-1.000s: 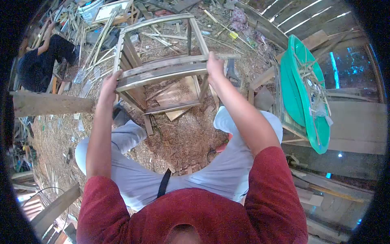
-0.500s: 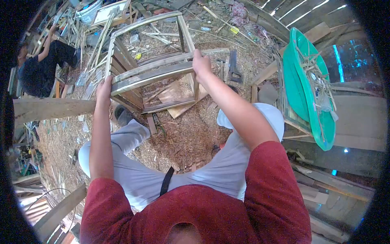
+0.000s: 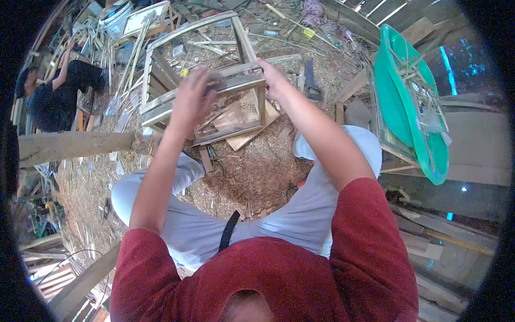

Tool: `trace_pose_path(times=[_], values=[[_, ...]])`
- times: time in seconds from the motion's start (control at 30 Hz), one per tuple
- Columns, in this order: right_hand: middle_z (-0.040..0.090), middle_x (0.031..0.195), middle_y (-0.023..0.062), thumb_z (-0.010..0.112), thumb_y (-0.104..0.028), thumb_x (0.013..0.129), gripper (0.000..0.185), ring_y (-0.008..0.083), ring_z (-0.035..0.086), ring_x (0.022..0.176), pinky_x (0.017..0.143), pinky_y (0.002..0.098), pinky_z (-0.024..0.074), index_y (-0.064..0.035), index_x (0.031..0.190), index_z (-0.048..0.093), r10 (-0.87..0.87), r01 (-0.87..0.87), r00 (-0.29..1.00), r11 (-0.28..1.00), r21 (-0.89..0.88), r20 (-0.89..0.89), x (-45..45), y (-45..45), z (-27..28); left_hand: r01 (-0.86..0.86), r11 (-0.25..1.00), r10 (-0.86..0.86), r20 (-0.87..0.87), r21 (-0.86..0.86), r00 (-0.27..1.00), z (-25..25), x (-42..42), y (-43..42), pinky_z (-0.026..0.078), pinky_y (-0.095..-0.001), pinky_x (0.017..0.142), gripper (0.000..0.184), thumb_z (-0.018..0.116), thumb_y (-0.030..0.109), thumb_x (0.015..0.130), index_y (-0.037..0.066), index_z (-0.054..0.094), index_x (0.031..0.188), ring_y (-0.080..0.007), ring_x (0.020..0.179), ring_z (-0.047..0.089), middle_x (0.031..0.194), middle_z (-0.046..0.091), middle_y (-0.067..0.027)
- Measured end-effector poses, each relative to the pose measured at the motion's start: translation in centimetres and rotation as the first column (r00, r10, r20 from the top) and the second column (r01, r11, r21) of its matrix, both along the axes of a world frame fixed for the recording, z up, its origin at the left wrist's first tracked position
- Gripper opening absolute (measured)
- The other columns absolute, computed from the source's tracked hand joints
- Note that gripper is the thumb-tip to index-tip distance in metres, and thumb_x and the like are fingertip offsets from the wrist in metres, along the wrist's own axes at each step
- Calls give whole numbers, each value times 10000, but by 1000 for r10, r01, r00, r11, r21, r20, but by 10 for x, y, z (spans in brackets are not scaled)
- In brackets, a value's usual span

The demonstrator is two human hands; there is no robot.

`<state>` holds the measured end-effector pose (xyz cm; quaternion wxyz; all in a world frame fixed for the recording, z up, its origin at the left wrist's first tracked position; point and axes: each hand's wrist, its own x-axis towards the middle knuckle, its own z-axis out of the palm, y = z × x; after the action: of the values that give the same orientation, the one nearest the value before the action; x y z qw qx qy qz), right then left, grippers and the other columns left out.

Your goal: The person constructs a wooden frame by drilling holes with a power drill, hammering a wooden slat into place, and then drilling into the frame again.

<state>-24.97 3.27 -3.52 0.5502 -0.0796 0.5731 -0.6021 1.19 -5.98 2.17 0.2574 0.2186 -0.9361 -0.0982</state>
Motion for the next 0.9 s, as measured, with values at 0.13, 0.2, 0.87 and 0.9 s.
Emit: trace_pose_path(times=[0.13,0.2,0.87,0.9], values=[[771,1112,71,645,-467,1033,404,209,706,1032,973,391,505,-111,1210,719,26,-27,999,999,43,21,1,2,12,37,997,-33,70,-69,997,-20,-26,24,333,-533,1233,636,644,256,938,25,498,1512,-350,1487,454,1572,505,-196],[748,1256,135,690,-504,1000,553,247,660,1210,1077,411,453,-73,1347,689,23,-17,998,995,102,-66,-5,0,4,5,998,-3,33,-55,999,-18,-30,30,330,-541,1232,687,666,244,860,24,510,1492,-347,1474,469,1554,522,-189],[735,1093,73,543,-226,1085,267,177,698,997,912,331,539,-34,1203,687,-628,577,710,778,-249,-318,0,405,112,310,905,-207,-335,292,919,111,-78,158,323,-458,1221,340,498,181,1086,-21,631,1324,-347,1434,502,1475,590,-219],[730,1092,73,548,-223,1084,263,174,692,970,887,326,540,-42,1215,685,-637,642,686,757,-118,-352,2,434,78,336,890,-208,-380,308,901,114,-78,175,317,-463,1224,349,467,188,1094,-30,624,1318,-349,1432,502,1479,586,-223]])
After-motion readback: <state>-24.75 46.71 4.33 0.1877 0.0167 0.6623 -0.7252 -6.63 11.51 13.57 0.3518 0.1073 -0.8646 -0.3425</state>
